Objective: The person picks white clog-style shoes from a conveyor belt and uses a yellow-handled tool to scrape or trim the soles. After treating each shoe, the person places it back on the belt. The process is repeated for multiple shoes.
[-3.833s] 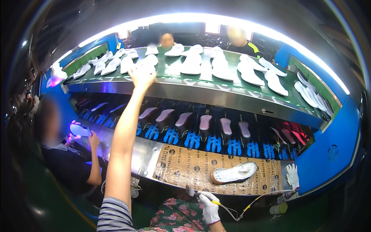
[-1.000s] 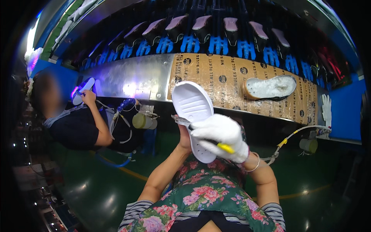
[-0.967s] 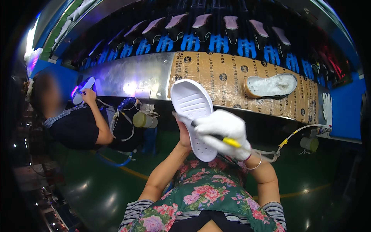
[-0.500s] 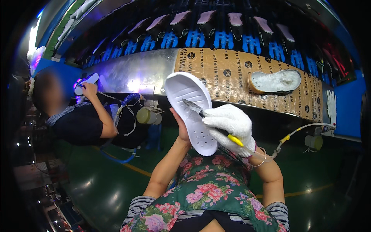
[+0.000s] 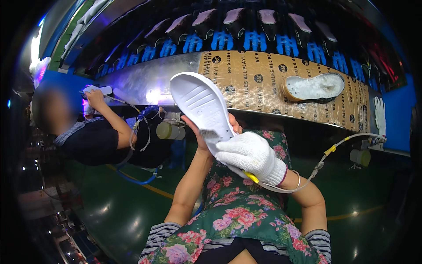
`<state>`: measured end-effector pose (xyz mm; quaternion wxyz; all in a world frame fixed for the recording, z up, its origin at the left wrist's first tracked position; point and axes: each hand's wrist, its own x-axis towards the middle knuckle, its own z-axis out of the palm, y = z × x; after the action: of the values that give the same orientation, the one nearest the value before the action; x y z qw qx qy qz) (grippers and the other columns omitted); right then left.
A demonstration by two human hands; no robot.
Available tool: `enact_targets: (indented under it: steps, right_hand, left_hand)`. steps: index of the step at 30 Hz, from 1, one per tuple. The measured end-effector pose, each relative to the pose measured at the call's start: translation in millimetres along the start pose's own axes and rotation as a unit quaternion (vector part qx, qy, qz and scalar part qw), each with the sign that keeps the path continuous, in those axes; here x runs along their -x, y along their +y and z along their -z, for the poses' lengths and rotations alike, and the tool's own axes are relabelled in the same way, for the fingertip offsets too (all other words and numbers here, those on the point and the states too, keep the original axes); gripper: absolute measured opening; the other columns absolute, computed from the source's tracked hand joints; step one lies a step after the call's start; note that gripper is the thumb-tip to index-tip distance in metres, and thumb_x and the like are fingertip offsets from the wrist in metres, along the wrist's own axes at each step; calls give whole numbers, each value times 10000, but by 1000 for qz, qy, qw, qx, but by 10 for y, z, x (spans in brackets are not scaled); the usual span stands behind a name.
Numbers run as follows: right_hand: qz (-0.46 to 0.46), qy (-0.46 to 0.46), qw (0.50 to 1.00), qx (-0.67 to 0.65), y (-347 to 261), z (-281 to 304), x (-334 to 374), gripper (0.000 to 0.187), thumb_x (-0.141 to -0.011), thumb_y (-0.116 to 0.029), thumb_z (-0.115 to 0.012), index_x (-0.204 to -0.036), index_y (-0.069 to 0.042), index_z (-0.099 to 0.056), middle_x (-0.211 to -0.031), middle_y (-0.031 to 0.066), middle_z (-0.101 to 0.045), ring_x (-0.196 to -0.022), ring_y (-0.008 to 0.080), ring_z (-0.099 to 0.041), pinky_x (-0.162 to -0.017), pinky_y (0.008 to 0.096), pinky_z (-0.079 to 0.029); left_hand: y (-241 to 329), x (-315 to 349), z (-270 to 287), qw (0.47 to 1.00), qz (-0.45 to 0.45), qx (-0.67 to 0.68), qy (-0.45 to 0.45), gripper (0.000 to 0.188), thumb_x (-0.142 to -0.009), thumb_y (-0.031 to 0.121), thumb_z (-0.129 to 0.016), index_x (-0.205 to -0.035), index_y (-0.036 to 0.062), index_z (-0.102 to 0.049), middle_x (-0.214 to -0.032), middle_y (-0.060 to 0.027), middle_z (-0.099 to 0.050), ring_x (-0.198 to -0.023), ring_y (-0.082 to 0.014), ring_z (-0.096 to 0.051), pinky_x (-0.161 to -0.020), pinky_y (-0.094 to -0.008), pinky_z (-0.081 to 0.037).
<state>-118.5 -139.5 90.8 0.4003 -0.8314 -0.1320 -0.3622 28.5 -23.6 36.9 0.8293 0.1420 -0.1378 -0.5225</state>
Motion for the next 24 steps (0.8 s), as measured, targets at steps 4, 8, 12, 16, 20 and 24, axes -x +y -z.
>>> enact_targets:
  steps: [4,8,12,16,20,24]
  right_hand:
    - [-38,4,992,-124,29,89,-58,360,-721,-36,-886,-1062,-101,-794,-1128,111,-799,-935,298,-769,-800,399,-593]
    - [4,13,1000,2,-7,-39,-6,405,-686,-38,-861,-1080,-110,-801,-1108,111,-794,-926,294,-766,-784,406,-590]
    - [-8,-38,988,-151,-50,43,-46,341,-737,-54,-870,-1069,-99,-804,-1120,96,-795,-921,283,-765,-796,402,-592]
    - [-29,39,997,-59,64,-71,15,389,-746,-19,-869,-1120,-89,-786,-1098,122,-790,-885,303,-759,-771,412,-592]
    - [-22,-33,991,-129,-61,-81,33,326,-772,-11,-856,-1078,-113,-804,-1046,98,-802,-855,292,-762,-767,391,-600]
    - [-77,-27,975,-206,-62,33,-32,278,-771,-34,-874,-1030,-113,-815,-1058,99,-808,-905,286,-772,-783,396,-592]
  left_hand:
    - [44,6,39,999,-17,41,3,1311,-667,1125,-271,-1287,18,-600,-1040,-198,-687,-910,-344,-660,-838,-500,-544]
    - [56,-43,137,999,-45,23,4,1238,-701,1094,-389,-1494,150,-497,-1040,-155,-605,-883,-289,-571,-833,-473,-482]
    - [161,-33,237,997,-71,17,-17,1235,-684,1094,-389,-1502,175,-490,-1022,-148,-601,-884,-286,-577,-839,-476,-486]
    - [173,-108,82,998,-60,27,-4,1323,-613,1129,-343,-1229,-8,-625,-941,-146,-657,-849,-290,-636,-834,-457,-509]
    - [375,-79,292,998,-29,-37,-30,1249,-642,1120,-365,-1535,256,-496,-979,-130,-600,-846,-279,-601,-803,-449,-489]
    - [457,-141,263,993,29,-80,-77,1270,-657,1084,-466,-1514,148,-493,-990,-176,-634,-858,-329,-646,-817,-491,-508]
